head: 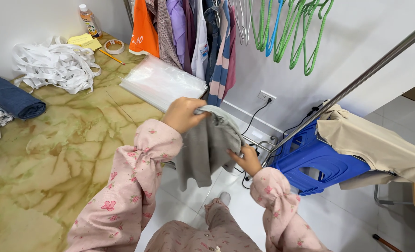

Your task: The person removes a gray sweatshirt and a pair of jeans from a clothing rack, folds each item on a marble-patterned table, and places them with other folded clothes. The person then opens a clear plastic bag and places a folded light blue garment inside.

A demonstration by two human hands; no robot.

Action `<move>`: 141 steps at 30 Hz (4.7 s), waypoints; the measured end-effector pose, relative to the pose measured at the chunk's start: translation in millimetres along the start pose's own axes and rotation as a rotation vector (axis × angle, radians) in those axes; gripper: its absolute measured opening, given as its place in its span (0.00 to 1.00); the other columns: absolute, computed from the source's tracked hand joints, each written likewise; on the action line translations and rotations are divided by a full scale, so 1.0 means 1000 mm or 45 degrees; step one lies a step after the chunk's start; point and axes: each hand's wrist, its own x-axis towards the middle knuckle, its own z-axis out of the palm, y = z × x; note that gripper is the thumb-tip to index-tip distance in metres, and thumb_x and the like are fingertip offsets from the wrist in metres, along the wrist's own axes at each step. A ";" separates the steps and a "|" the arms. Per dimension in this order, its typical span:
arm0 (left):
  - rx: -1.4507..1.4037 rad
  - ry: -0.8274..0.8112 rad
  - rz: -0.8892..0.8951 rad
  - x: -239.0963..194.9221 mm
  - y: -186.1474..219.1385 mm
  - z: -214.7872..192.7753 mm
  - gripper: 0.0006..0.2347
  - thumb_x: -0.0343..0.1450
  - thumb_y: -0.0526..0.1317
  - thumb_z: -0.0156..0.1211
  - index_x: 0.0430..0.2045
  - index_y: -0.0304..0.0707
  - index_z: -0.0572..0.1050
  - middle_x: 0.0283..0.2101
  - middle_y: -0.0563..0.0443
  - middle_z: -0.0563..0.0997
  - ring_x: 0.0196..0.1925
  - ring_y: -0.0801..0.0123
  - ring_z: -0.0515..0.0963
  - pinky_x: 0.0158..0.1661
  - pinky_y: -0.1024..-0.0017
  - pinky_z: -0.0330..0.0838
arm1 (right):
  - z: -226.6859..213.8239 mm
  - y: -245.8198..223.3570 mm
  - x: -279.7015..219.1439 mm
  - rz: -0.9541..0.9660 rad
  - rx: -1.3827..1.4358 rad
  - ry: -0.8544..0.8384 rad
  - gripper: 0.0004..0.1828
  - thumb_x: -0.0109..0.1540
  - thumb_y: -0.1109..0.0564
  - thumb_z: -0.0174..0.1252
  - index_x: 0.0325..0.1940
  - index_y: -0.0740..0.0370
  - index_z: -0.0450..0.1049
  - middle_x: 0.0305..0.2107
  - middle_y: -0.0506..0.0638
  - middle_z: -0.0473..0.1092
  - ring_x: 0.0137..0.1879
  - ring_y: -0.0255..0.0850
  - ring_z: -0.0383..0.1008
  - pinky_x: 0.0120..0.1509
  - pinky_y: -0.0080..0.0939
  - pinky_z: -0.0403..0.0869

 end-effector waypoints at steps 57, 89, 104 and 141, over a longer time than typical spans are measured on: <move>0.355 -0.528 -0.344 -0.123 -0.064 0.022 0.09 0.68 0.52 0.61 0.37 0.58 0.77 0.38 0.59 0.84 0.46 0.54 0.83 0.44 0.53 0.78 | -0.009 0.001 0.007 0.933 0.169 -0.161 0.15 0.66 0.55 0.45 0.54 0.54 0.49 0.24 0.67 0.75 0.19 0.59 0.78 0.27 0.48 0.81; -0.463 1.253 -1.814 -0.386 -0.398 -0.082 0.07 0.72 0.40 0.57 0.39 0.58 0.81 0.39 0.45 0.80 0.38 0.52 0.84 0.39 0.63 0.81 | 0.472 -0.141 0.262 1.719 1.428 -1.174 0.30 0.73 0.50 0.22 0.78 0.61 0.33 0.76 0.46 0.43 0.80 0.65 0.35 0.70 0.90 0.47; 0.148 0.974 -1.234 -0.399 -0.459 -0.104 0.15 0.68 0.31 0.61 0.47 0.53 0.78 0.58 0.42 0.70 0.67 0.41 0.68 0.66 0.53 0.64 | 0.526 -0.147 0.329 0.820 1.145 -1.418 0.23 0.66 0.64 0.47 0.62 0.45 0.54 0.58 0.58 0.69 0.66 0.56 0.69 0.64 0.54 0.69; 1.424 0.396 -0.623 -0.414 -0.399 -0.058 0.05 0.72 0.37 0.51 0.25 0.49 0.66 0.30 0.56 0.65 0.34 0.62 0.67 0.35 0.66 0.59 | 0.518 -0.101 0.258 -1.658 -0.179 -0.445 0.21 0.66 0.60 0.41 0.61 0.52 0.71 0.60 0.53 0.68 0.64 0.49 0.70 0.62 0.45 0.70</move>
